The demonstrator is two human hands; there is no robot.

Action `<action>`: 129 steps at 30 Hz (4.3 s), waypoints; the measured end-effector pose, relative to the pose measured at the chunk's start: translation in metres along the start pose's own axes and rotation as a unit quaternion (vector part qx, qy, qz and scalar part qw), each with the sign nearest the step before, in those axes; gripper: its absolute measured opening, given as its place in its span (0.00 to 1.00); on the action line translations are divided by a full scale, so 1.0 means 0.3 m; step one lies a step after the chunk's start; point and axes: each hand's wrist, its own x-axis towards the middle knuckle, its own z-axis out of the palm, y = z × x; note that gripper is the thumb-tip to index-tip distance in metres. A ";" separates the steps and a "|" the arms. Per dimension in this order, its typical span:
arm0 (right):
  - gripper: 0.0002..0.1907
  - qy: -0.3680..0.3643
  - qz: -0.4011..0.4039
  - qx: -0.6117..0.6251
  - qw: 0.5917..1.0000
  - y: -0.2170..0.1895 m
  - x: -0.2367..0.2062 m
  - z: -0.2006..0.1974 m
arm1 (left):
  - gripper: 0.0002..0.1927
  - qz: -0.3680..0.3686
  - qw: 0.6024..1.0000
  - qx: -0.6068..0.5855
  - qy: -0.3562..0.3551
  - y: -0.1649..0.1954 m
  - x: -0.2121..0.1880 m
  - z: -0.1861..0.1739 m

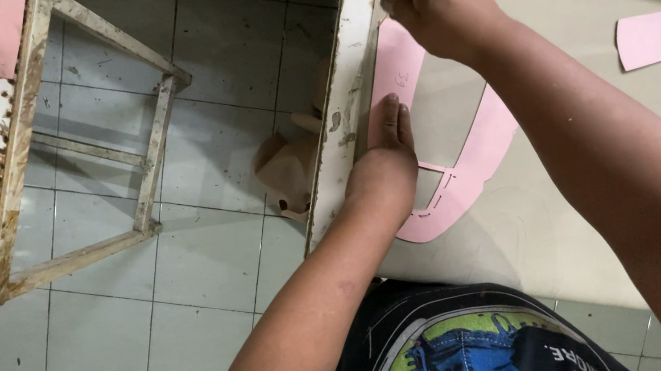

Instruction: The person aligns pink paper shoe pattern pieces on a padded work table and uses a small pointed tool to mark or punch holes along the dashed lines of the pattern. They reposition and flip the pattern pieces and trace around them on the table surface.

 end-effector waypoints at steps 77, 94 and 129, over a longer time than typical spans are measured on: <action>0.07 0.002 0.172 0.121 0.978 -0.329 -0.575 0.030 | 0.72 -0.082 0.883 -0.462 0.002 -0.097 -0.059 0.047; 0.06 0.066 0.135 0.081 0.985 -0.387 -0.638 0.094 | 0.74 -0.070 0.888 -0.455 0.011 -0.105 -0.062 0.046; 0.07 -0.019 0.148 0.009 0.989 -0.479 -0.765 0.094 | 0.80 -0.057 0.898 -0.434 -0.045 -0.129 -0.080 0.010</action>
